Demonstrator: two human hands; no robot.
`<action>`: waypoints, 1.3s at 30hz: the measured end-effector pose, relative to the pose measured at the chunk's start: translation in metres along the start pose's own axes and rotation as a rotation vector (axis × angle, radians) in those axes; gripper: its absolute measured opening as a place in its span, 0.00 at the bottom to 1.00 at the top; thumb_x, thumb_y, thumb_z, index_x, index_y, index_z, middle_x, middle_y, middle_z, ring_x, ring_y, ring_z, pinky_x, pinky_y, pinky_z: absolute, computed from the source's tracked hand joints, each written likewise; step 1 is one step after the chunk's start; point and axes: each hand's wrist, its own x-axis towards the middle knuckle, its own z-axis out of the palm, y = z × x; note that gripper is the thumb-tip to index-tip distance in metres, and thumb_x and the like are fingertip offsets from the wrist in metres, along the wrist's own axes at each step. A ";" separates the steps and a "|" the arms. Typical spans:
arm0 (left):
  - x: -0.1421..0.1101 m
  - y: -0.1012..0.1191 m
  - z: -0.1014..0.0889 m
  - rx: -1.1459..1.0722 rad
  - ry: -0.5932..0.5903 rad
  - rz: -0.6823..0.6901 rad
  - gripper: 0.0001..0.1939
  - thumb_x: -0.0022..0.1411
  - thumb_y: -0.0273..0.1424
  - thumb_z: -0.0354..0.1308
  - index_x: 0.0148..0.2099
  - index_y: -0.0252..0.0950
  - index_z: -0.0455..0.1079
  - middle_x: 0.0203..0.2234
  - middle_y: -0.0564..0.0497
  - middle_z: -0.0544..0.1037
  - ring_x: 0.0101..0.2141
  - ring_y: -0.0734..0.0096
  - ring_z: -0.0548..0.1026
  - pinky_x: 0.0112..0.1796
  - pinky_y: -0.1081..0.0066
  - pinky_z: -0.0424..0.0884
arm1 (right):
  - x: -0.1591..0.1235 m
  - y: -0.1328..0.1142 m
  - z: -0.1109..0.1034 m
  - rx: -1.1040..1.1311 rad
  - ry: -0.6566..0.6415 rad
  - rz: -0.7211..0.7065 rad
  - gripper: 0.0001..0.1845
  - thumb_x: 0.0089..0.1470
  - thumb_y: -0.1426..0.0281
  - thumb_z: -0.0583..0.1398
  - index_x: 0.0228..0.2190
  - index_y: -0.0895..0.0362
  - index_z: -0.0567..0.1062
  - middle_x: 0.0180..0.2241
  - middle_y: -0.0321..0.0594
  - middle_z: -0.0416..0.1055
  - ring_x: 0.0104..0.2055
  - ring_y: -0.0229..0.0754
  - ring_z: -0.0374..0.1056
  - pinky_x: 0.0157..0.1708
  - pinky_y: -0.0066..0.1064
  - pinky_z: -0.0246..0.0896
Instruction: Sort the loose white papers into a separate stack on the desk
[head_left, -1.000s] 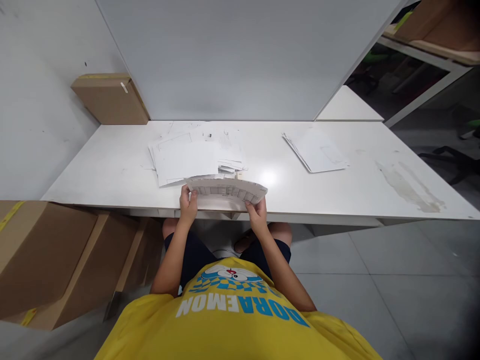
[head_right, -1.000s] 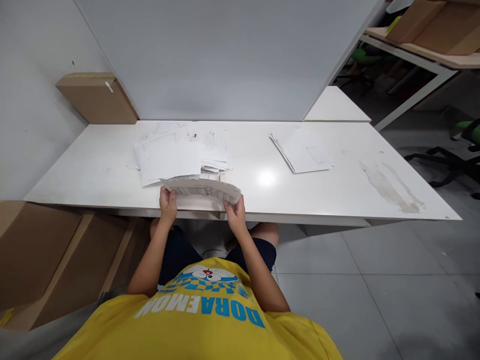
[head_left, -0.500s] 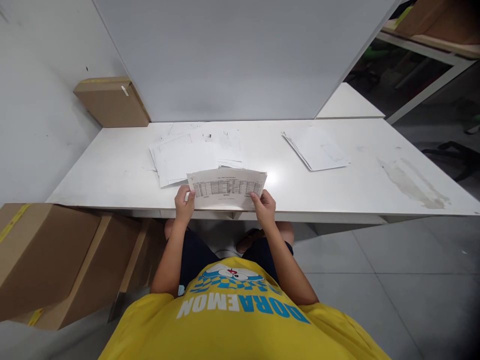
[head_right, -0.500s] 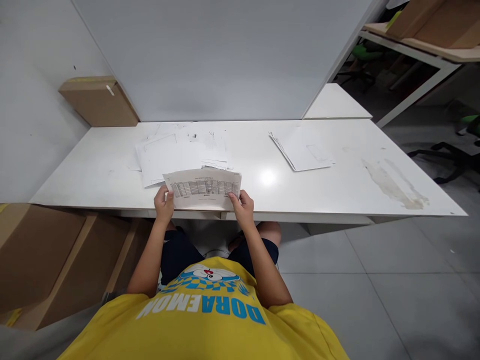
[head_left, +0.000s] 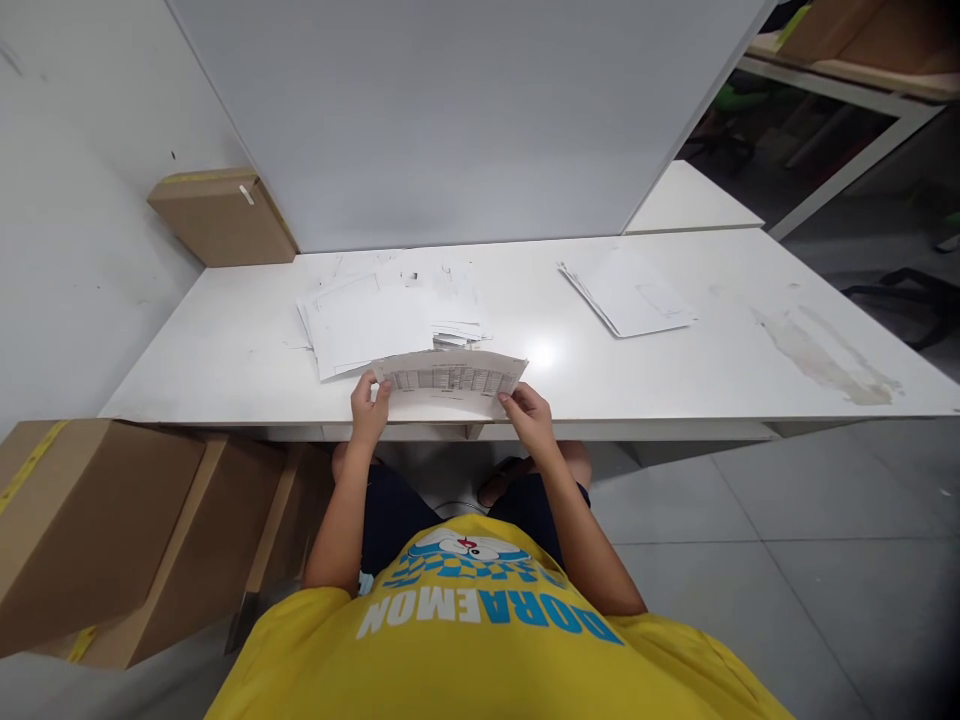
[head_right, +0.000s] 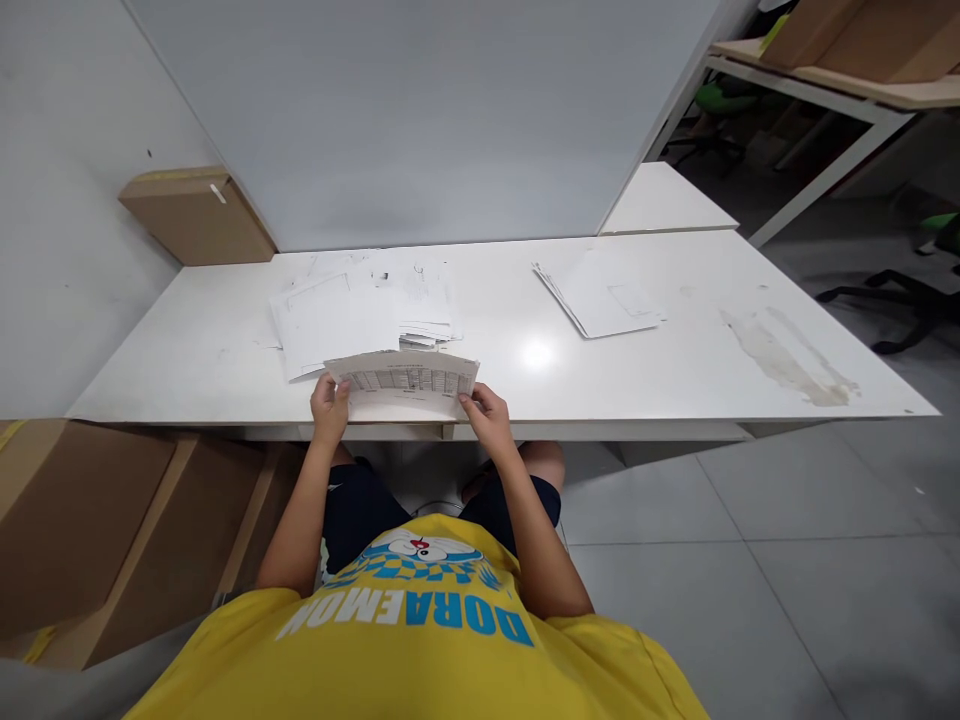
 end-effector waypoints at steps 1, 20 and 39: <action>0.000 -0.001 0.000 0.002 -0.031 -0.011 0.25 0.61 0.55 0.55 0.38 0.36 0.72 0.31 0.49 0.76 0.36 0.65 0.75 0.40 0.68 0.69 | -0.001 0.000 0.000 0.005 -0.015 0.007 0.17 0.55 0.54 0.61 0.38 0.53 0.77 0.37 0.41 0.78 0.41 0.46 0.72 0.39 0.36 0.67; -0.006 0.006 -0.003 -0.071 -0.117 -0.194 0.32 0.57 0.56 0.58 0.19 0.37 0.52 0.15 0.58 0.53 0.19 0.78 0.53 0.22 0.74 0.51 | -0.002 -0.025 -0.002 0.301 -0.004 0.190 0.27 0.47 0.55 0.67 0.48 0.51 0.70 0.45 0.42 0.78 0.49 0.49 0.73 0.49 0.41 0.68; -0.078 0.058 0.044 -0.360 -0.220 -0.696 0.23 0.55 0.46 0.63 0.43 0.33 0.72 0.31 0.48 0.81 0.31 0.65 0.78 0.33 0.70 0.72 | -0.054 -0.032 -0.067 0.216 -0.020 0.607 0.26 0.39 0.52 0.70 0.39 0.53 0.81 0.41 0.41 0.80 0.42 0.52 0.76 0.42 0.41 0.72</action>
